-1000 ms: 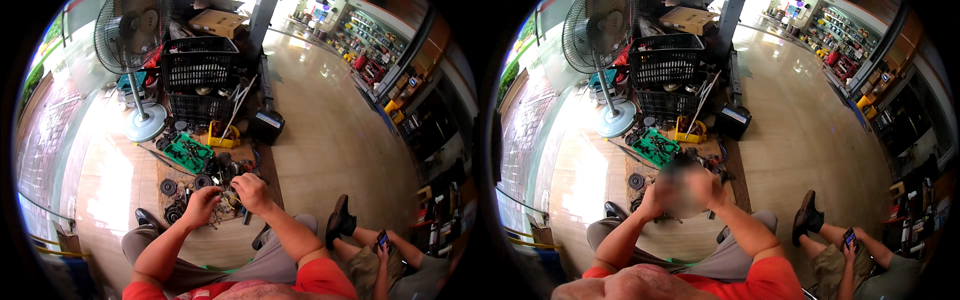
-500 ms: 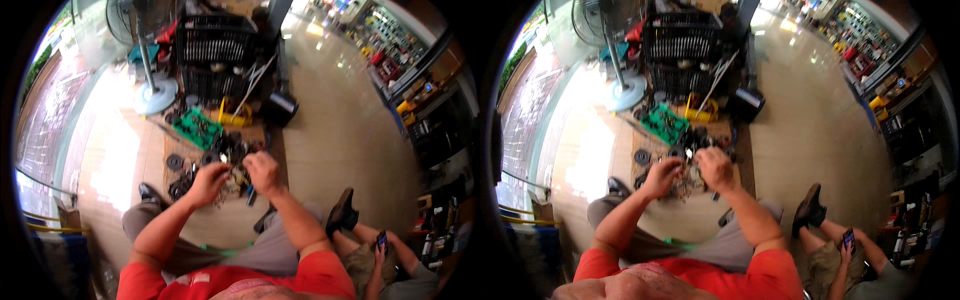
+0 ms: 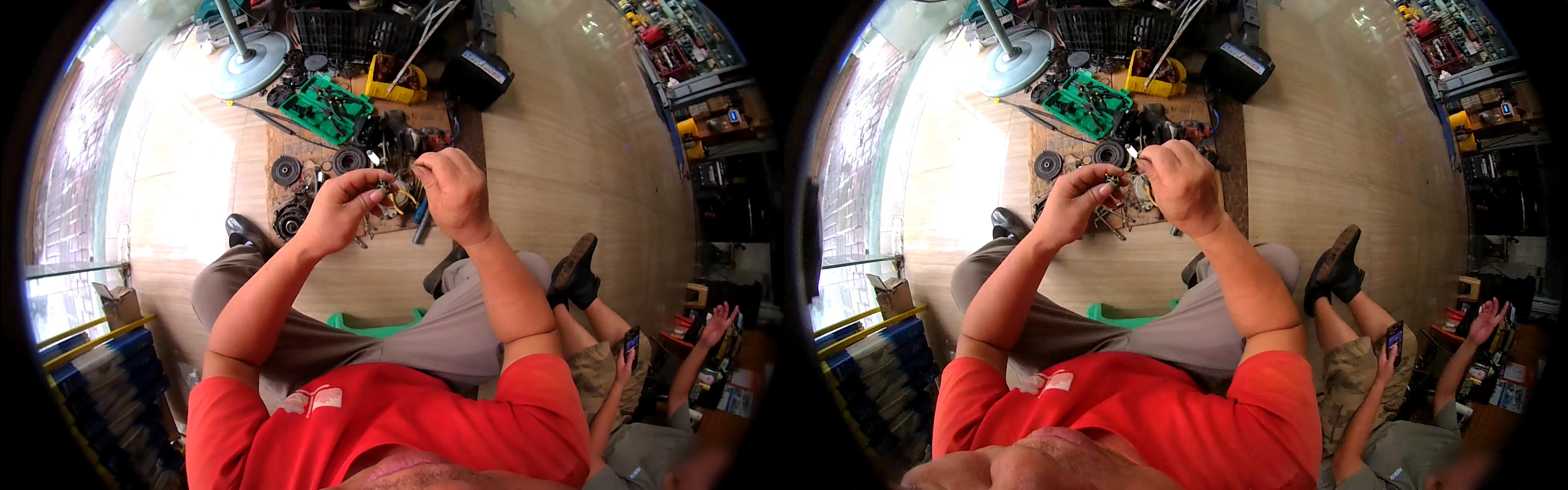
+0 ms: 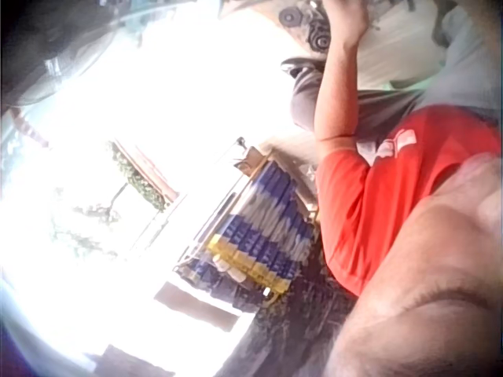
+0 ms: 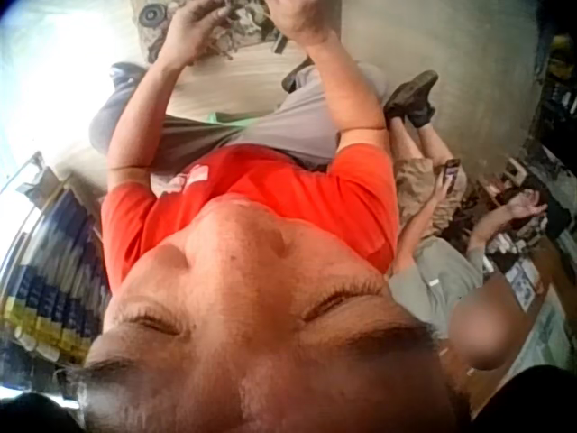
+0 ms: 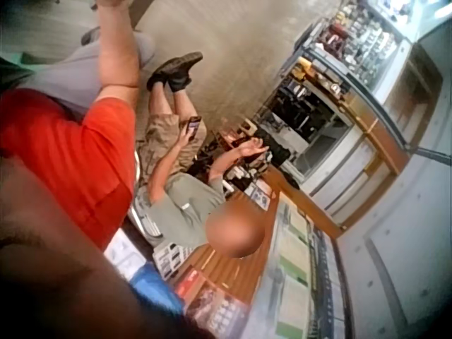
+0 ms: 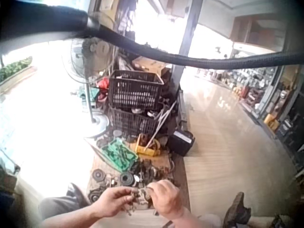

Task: The person works on a mechanical motor assembly, handling gears and a metal housing. They use pliers to pull wires through an opening and a screwdriver to work on internal components.

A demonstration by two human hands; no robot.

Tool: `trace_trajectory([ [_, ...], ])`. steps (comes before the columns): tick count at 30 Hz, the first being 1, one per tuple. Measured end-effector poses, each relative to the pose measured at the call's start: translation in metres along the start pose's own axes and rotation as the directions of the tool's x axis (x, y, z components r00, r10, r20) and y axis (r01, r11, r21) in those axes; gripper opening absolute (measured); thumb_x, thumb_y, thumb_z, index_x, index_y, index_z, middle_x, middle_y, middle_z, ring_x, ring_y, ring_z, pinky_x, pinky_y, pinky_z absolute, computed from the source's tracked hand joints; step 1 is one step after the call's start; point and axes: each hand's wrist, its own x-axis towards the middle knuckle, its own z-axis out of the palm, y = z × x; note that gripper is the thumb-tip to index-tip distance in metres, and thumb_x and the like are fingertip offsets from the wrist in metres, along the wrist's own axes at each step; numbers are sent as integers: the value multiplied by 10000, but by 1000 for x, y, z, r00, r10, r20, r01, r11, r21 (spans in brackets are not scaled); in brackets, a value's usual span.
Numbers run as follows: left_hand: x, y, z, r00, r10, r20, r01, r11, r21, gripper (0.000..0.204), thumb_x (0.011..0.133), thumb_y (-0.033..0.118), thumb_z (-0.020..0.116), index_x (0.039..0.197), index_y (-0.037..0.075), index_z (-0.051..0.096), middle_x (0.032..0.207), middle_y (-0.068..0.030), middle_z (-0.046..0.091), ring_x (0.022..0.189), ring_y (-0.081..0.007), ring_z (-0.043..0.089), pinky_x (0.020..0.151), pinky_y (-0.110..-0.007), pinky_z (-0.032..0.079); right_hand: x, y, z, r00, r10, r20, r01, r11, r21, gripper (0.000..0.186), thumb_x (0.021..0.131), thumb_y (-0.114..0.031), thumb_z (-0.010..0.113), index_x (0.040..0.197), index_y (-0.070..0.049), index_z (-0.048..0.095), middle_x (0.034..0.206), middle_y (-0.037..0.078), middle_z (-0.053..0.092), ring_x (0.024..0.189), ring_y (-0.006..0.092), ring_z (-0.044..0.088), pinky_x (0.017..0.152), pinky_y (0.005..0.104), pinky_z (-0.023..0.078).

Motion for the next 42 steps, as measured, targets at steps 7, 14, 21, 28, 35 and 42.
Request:
trace_trajectory([
  [7,0,7,2,997,-24,77,28,999,-43,274,1016,67,539,1280,10,587,1168,-76,675,984,-132,643,841,-283,535,2,4,-5,1000,7,-5,-7,1000,-12,160,808,-49,724,928,-61,618,808,104,589,754,326,592,646,418,493],
  [14,3,9,-8,998,-22,54,45,881,-471,289,1037,142,523,1288,5,564,1120,-103,675,956,-179,671,793,-304,543,0,7,-2,998,57,-3,-57,998,-13,142,811,-47,721,909,-58,620,797,105,591,762,330,602,654,422,494],
  [21,6,9,-20,999,-24,-42,-11,736,-677,258,1050,174,494,1258,31,553,1102,-103,652,924,-194,667,771,-324,543,0,-2,2,994,79,79,-80,997,12,119,825,-51,706,901,-51,615,796,112,592,772,336,607,656,428,493],
  [28,7,15,-34,993,29,-117,-104,692,-715,241,1052,187,489,1240,42,531,1137,-120,651,917,-209,668,775,-336,539,1,0,5,990,91,108,-90,996,-13,96,838,-69,703,895,-51,627,805,115,595,776,340,603,662,430,491],
  [35,6,22,-30,981,15,-195,-144,728,-670,249,1046,168,500,1250,27,519,1151,-155,655,951,-247,676,835,-373,558,0,2,4,974,168,153,-166,986,-24,115,851,-92,701,933,-69,624,883,106,617,877,327,624,736,420,516],
  [42,5,6,-22,968,-8,-251,-92,919,-383,243,1041,147,515,1228,2,572,1132,-100,665,960,-191,677,823,-331,562,-5,-12,10,981,183,67,-189,978,89,393,846,-43,713,1223,-31,600,1252,191,600,1117,379,613,902,409,528],
])
